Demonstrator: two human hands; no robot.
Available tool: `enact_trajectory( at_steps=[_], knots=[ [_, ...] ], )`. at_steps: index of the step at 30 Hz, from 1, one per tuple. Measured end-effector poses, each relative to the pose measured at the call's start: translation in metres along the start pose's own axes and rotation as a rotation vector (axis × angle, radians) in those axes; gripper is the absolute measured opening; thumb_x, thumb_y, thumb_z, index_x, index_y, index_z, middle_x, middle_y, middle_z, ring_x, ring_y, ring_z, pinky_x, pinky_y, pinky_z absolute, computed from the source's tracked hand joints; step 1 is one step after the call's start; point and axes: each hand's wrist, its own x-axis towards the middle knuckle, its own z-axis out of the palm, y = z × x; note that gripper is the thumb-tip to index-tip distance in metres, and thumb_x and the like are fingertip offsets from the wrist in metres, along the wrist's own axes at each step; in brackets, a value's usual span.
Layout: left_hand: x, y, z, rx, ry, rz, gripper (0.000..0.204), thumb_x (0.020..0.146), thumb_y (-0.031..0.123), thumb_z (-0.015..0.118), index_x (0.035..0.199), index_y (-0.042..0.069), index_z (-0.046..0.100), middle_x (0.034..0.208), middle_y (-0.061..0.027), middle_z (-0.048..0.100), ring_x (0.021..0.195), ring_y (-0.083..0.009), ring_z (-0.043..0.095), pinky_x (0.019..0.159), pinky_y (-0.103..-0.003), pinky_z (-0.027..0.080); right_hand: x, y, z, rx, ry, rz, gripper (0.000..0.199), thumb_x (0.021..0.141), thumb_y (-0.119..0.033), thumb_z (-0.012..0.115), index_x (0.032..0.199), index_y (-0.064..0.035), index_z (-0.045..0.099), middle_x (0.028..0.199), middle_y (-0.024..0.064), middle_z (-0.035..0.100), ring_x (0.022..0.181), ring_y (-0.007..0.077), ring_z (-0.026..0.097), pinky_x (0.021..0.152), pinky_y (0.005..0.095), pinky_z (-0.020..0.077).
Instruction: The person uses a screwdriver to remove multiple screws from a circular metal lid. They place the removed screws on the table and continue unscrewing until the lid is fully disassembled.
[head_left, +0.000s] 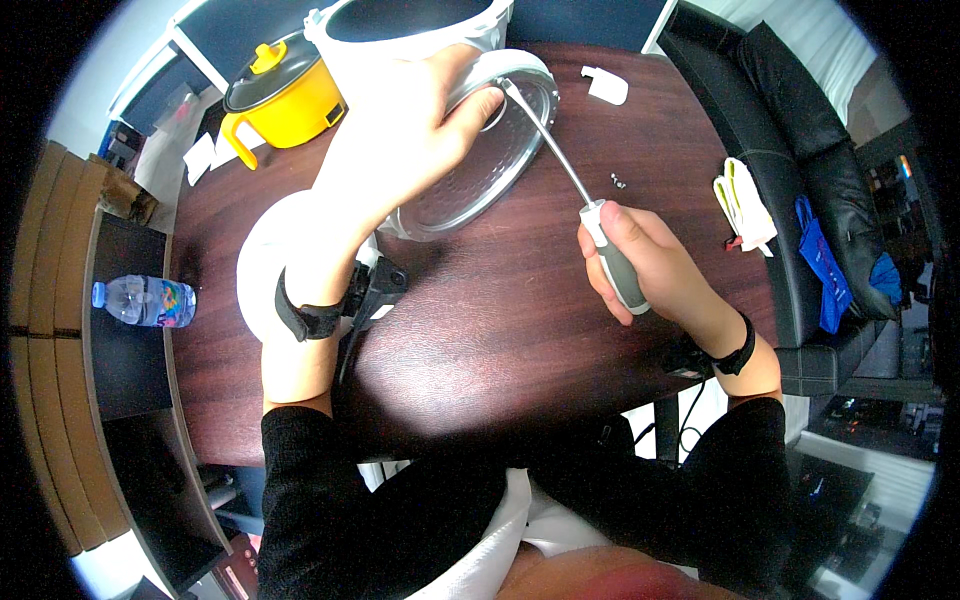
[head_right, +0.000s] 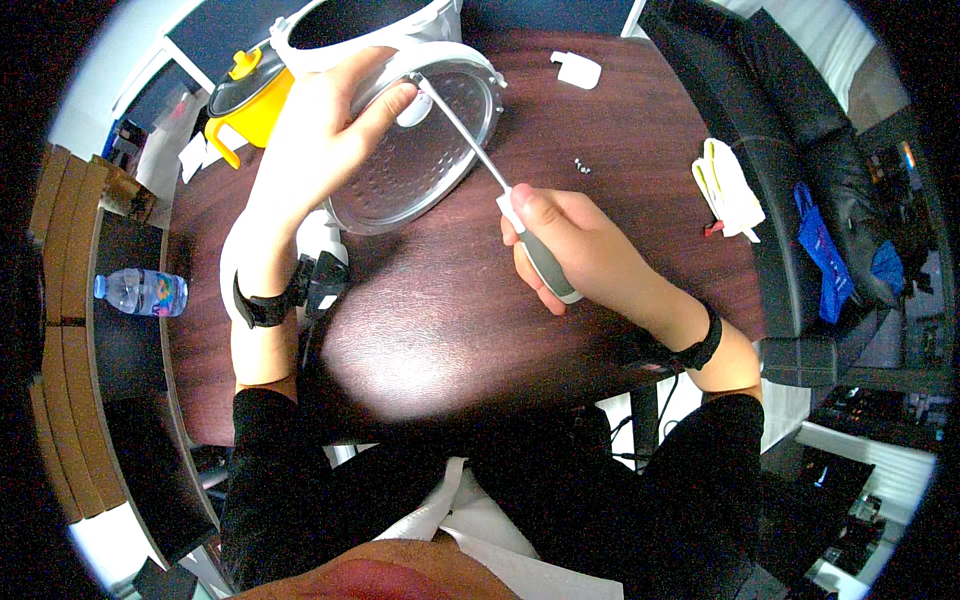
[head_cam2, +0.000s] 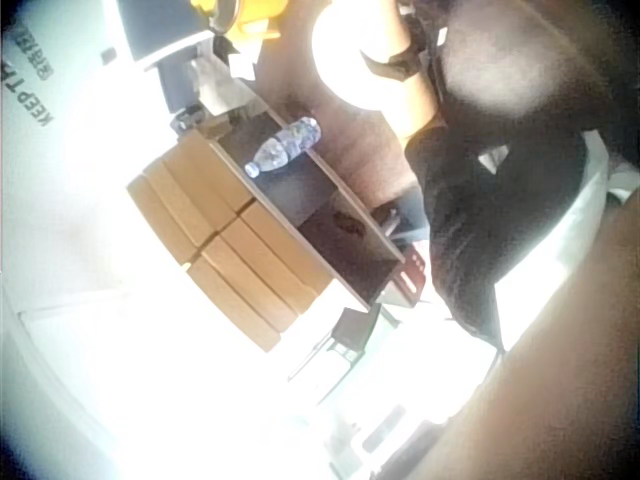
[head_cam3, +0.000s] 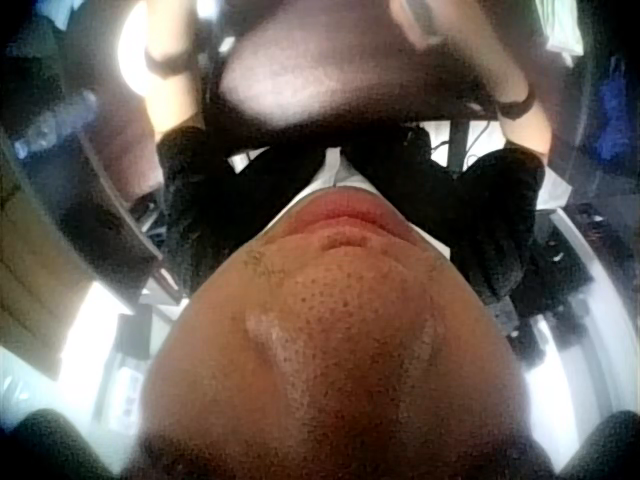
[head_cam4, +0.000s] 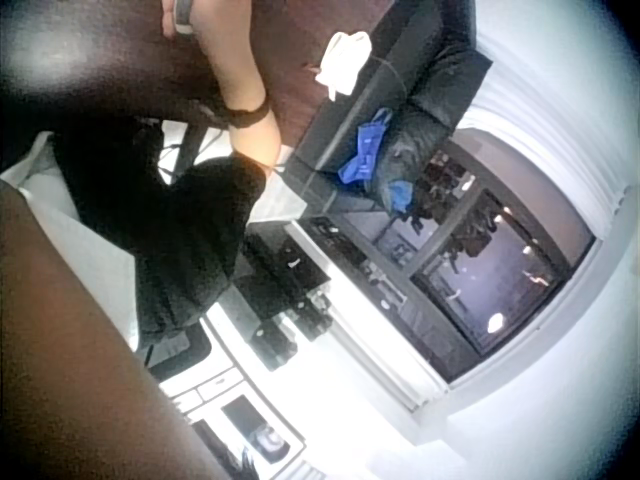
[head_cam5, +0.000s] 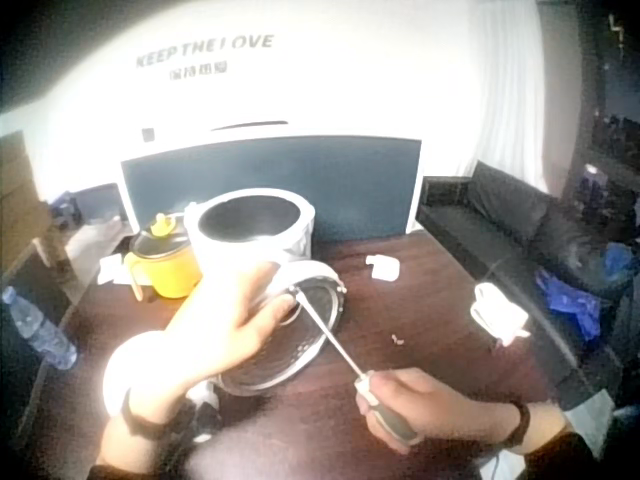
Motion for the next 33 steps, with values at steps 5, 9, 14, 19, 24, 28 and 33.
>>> enact_trajectory(
  at_steps=[5, 9, 14, 19, 24, 28, 33],
  knots=[
    [0.0, -0.003, 0.007, 0.073, 0.069, 0.086, 0.038, 0.087, 0.03, 0.064, 0.106, -0.003, 0.062, 0.084, -0.0254, 0.064, 0.08, -0.0388, 0.065, 0.072, -0.04, 0.05, -0.003, -0.01, 0.003, -0.223, 0.094, 0.001, 0.043, 0.102, -0.042, 0.037, 0.083, -0.0051, 0.051, 0.051, 0.0034, 0.05, 0.037, 0.0121, 0.048, 0.037, 0.0243, 0.0348],
    [0.0, -0.007, 0.004, 0.062, 0.069, 0.076, 0.036, 0.087, 0.027, 0.063, 0.105, -0.004, 0.062, 0.082, -0.0259, 0.063, 0.078, -0.039, 0.065, 0.07, -0.04, 0.05, 0.01, -0.013, -0.015, -0.855, 0.275, -0.313, 0.04, 0.098, -0.04, 0.047, 0.079, -0.005, 0.053, 0.053, 0.0119, 0.055, 0.044, 0.0267, 0.056, 0.042, 0.036, 0.0419],
    [0.002, -0.012, 0.004, 0.039, 0.069, 0.089, 0.037, 0.087, 0.028, 0.063, 0.106, -0.004, 0.062, 0.082, -0.0251, 0.064, 0.078, -0.037, 0.066, 0.071, -0.039, 0.05, 0.008, -0.039, -0.032, -1.603, 0.534, -0.501, 0.039, 0.09, -0.043, 0.058, 0.077, -0.0061, 0.055, 0.057, 0.0153, 0.058, 0.055, 0.0348, 0.061, 0.049, 0.045, 0.0458],
    [0.0, -0.013, 0.002, 0.038, 0.061, 0.094, 0.04, 0.087, 0.029, 0.062, 0.11, -0.004, 0.06, 0.087, -0.0249, 0.064, 0.083, -0.0356, 0.066, 0.077, -0.04, 0.049, 0.002, -0.055, -0.04, -1.548, 0.505, -0.604, 0.036, 0.09, -0.043, 0.06, 0.085, -0.0064, 0.059, 0.059, 0.0123, 0.058, 0.053, 0.029, 0.061, 0.049, 0.0388, 0.0462],
    [0.001, -0.006, 0.004, 0.041, 0.037, 0.031, 0.04, 0.088, 0.029, 0.062, 0.11, -0.003, 0.06, 0.089, -0.0245, 0.065, 0.085, -0.0366, 0.065, 0.078, -0.04, 0.049, -0.001, -0.023, -0.017, -0.405, 0.123, -0.079, 0.044, 0.102, -0.041, 0.038, 0.084, -0.0047, 0.054, 0.053, 0.001, 0.051, 0.037, 0.0087, 0.046, 0.036, 0.0227, 0.0338],
    [0.001, -0.009, 0.004, 0.004, 0.042, 0.006, 0.039, 0.087, 0.03, 0.063, 0.109, -0.003, 0.061, 0.086, -0.0242, 0.065, 0.082, -0.0371, 0.065, 0.075, -0.04, 0.049, 0.002, -0.022, 0.002, -0.103, 0.057, 0.06, 0.047, 0.102, -0.043, 0.033, 0.085, -0.0036, 0.053, 0.051, 0.0026, 0.051, 0.035, 0.0109, 0.046, 0.035, 0.0236, 0.034],
    [0.002, -0.013, 0.003, 0.05, 0.052, 0.086, 0.038, 0.087, 0.028, 0.063, 0.108, -0.004, 0.061, 0.081, -0.0233, 0.064, 0.075, -0.0353, 0.066, 0.07, -0.039, 0.05, 0.007, -0.024, -0.002, -0.369, 0.091, 0.003, 0.045, 0.101, -0.044, 0.039, 0.083, -0.0042, 0.052, 0.051, 0.0066, 0.053, 0.036, 0.018, 0.052, 0.037, 0.0289, 0.0384]
  ],
)
